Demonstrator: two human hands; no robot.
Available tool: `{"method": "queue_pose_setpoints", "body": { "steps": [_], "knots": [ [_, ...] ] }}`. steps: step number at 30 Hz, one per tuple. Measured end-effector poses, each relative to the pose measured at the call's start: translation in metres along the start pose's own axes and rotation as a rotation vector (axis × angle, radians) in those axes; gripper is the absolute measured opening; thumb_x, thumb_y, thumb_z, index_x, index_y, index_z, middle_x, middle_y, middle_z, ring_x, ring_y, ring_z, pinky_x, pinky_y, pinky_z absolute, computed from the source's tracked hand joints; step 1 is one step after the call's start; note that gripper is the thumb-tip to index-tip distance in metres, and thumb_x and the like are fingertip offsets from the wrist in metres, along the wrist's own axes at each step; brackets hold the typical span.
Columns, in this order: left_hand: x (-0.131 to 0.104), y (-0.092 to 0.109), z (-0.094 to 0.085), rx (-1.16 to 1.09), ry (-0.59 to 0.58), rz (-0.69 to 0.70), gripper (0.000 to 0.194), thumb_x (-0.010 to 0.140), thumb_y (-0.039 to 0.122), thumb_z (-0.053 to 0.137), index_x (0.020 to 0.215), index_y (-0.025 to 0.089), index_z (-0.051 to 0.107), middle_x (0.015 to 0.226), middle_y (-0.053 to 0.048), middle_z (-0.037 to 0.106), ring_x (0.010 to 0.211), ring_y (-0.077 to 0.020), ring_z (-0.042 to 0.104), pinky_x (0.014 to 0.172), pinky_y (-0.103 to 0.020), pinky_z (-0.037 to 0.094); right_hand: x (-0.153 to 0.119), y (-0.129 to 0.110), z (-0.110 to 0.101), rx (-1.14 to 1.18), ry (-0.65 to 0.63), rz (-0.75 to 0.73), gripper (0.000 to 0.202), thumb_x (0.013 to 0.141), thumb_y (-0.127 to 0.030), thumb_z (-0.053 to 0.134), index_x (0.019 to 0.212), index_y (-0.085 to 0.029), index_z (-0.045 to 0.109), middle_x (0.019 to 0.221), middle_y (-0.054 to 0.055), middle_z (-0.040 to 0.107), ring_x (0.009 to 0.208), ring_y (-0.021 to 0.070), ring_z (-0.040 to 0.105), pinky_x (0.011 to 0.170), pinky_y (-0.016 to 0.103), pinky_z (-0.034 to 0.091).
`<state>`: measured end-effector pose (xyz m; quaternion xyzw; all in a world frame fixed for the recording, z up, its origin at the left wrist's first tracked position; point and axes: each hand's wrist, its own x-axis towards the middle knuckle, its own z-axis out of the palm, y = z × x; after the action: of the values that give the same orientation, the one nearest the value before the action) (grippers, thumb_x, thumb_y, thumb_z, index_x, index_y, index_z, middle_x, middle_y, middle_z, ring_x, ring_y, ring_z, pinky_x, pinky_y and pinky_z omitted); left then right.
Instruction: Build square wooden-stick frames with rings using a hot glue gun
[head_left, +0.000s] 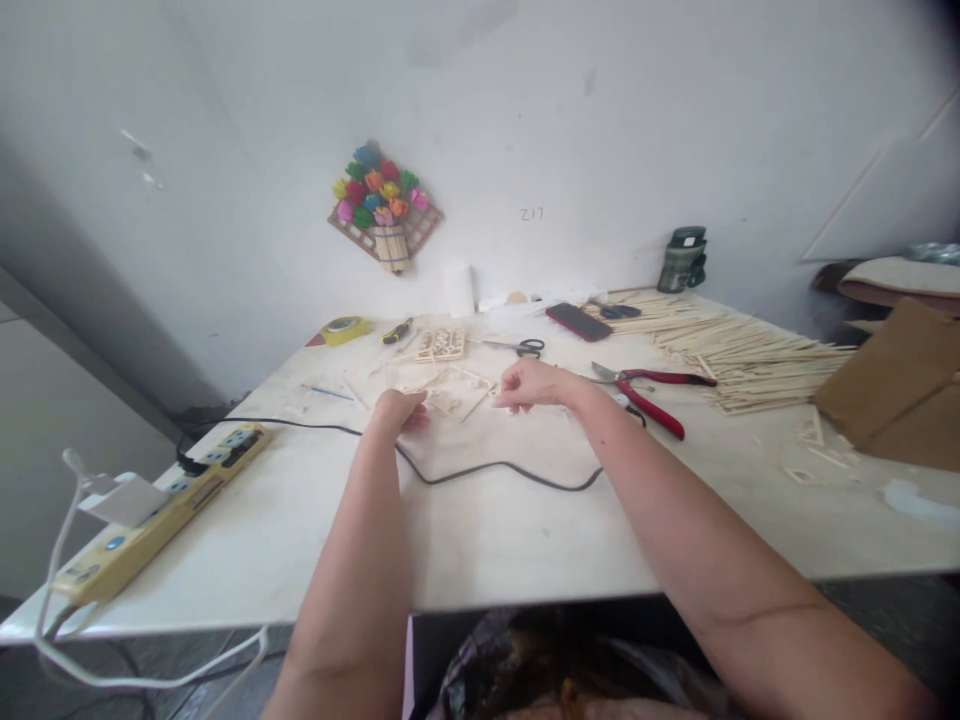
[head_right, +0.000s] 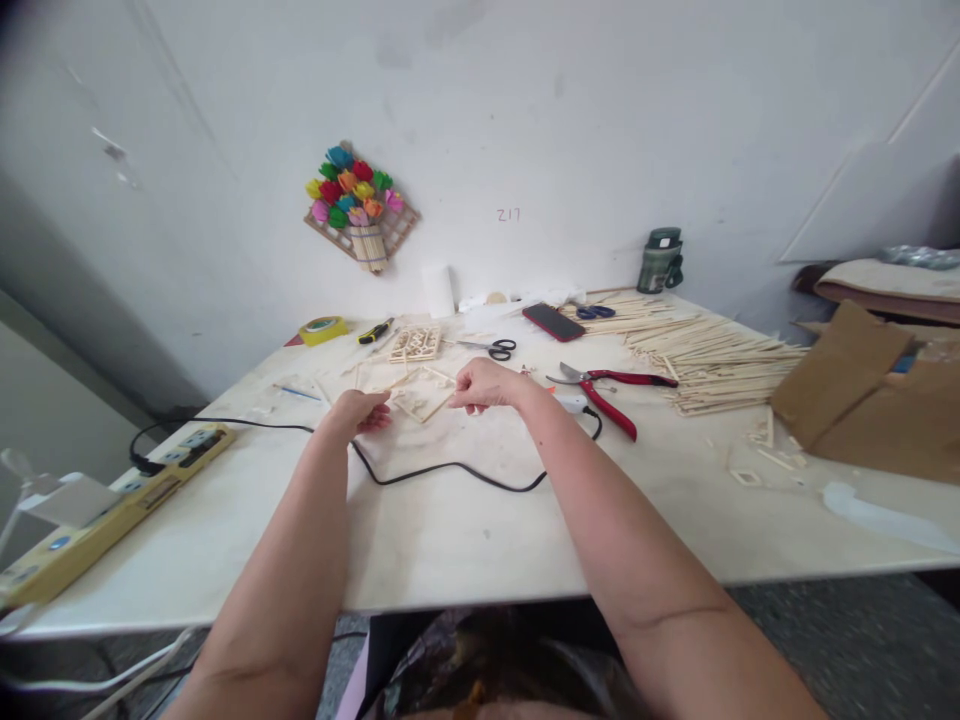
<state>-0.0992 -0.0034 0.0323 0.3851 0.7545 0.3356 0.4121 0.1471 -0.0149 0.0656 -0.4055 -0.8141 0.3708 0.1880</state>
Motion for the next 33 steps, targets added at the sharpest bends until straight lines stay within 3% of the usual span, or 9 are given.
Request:
{"method": "queue_pose_setpoints", "body": {
  "steps": [7, 11, 14, 19, 23, 28, 33],
  "knots": [
    [0.003, -0.004, 0.004, 0.029, -0.047, 0.001, 0.031, 0.071, 0.03, 0.059, 0.045, 0.016, 0.05, 0.045, -0.005, 0.056, 0.049, -0.0155, 0.058, 0.051, -0.025, 0.046, -0.005, -0.002, -0.005, -0.266, -0.166, 0.05, 0.022, 0.06, -0.026, 0.061, 0.078, -0.015, 0.065, 0.069, 0.003, 0.065, 0.059, 0.0108, 0.056, 0.052, 0.019, 0.039],
    [0.006, -0.005, 0.006, 0.075, -0.046, 0.005, 0.03, 0.072, 0.03, 0.058, 0.046, 0.016, 0.05, 0.046, -0.003, 0.055, 0.05, -0.0143, 0.058, 0.052, -0.024, 0.046, -0.007, -0.011, -0.002, -0.357, -0.044, 0.166, 0.023, 0.067, -0.033, 0.054, 0.063, -0.012, 0.064, 0.061, 0.004, 0.063, 0.053, 0.0105, 0.053, 0.047, 0.019, 0.035],
    [0.01, -0.007, 0.007, 0.119, -0.024, 0.019, 0.029, 0.07, 0.032, 0.059, 0.047, 0.016, 0.051, 0.047, -0.003, 0.056, 0.049, -0.0138, 0.057, 0.05, -0.023, 0.045, -0.005, -0.013, 0.001, -0.434, 0.034, 0.18, 0.022, 0.067, -0.032, 0.053, 0.065, -0.013, 0.064, 0.061, 0.004, 0.063, 0.053, 0.0109, 0.052, 0.046, 0.02, 0.033],
    [0.017, -0.01, 0.01, 0.234, 0.088, 0.098, 0.025, 0.061, 0.036, 0.064, 0.048, 0.017, 0.054, 0.047, -0.005, 0.057, 0.05, -0.0169, 0.057, 0.045, -0.023, 0.04, 0.001, -0.006, 0.004, -0.445, -0.012, 0.037, 0.02, 0.061, -0.023, 0.058, 0.078, -0.017, 0.066, 0.076, 0.002, 0.066, 0.065, 0.0115, 0.056, 0.053, 0.018, 0.035],
    [0.019, -0.012, 0.012, 0.329, 0.213, 0.204, 0.02, 0.053, 0.031, 0.066, 0.044, 0.017, 0.055, 0.045, -0.009, 0.057, 0.053, -0.0223, 0.058, 0.045, -0.027, 0.039, -0.001, -0.009, 0.007, -0.426, 0.017, 0.139, 0.017, 0.064, -0.031, 0.056, 0.069, -0.017, 0.065, 0.066, 0.002, 0.065, 0.058, 0.0112, 0.055, 0.05, 0.019, 0.034],
    [0.015, -0.012, 0.014, 0.133, 0.284, 0.207, 0.009, 0.047, 0.016, 0.065, 0.051, 0.017, 0.057, 0.043, -0.007, 0.057, 0.059, -0.0245, 0.06, 0.048, -0.028, 0.042, -0.002, -0.018, 0.012, -0.479, 0.092, 0.187, 0.022, 0.067, -0.034, 0.053, 0.062, -0.017, 0.065, 0.059, 0.002, 0.064, 0.052, 0.0107, 0.052, 0.048, 0.021, 0.031],
    [0.011, -0.009, 0.022, -0.045, 0.308, 0.224, 0.01, 0.051, 0.012, 0.063, 0.054, 0.017, 0.055, 0.046, -0.008, 0.059, 0.058, -0.0243, 0.062, 0.045, -0.028, 0.045, 0.007, -0.007, 0.014, -0.551, 0.178, 0.143, 0.025, 0.069, -0.037, 0.051, 0.065, -0.018, 0.067, 0.062, 0.003, 0.064, 0.058, 0.0122, 0.053, 0.049, 0.021, 0.029]
  ]
}}
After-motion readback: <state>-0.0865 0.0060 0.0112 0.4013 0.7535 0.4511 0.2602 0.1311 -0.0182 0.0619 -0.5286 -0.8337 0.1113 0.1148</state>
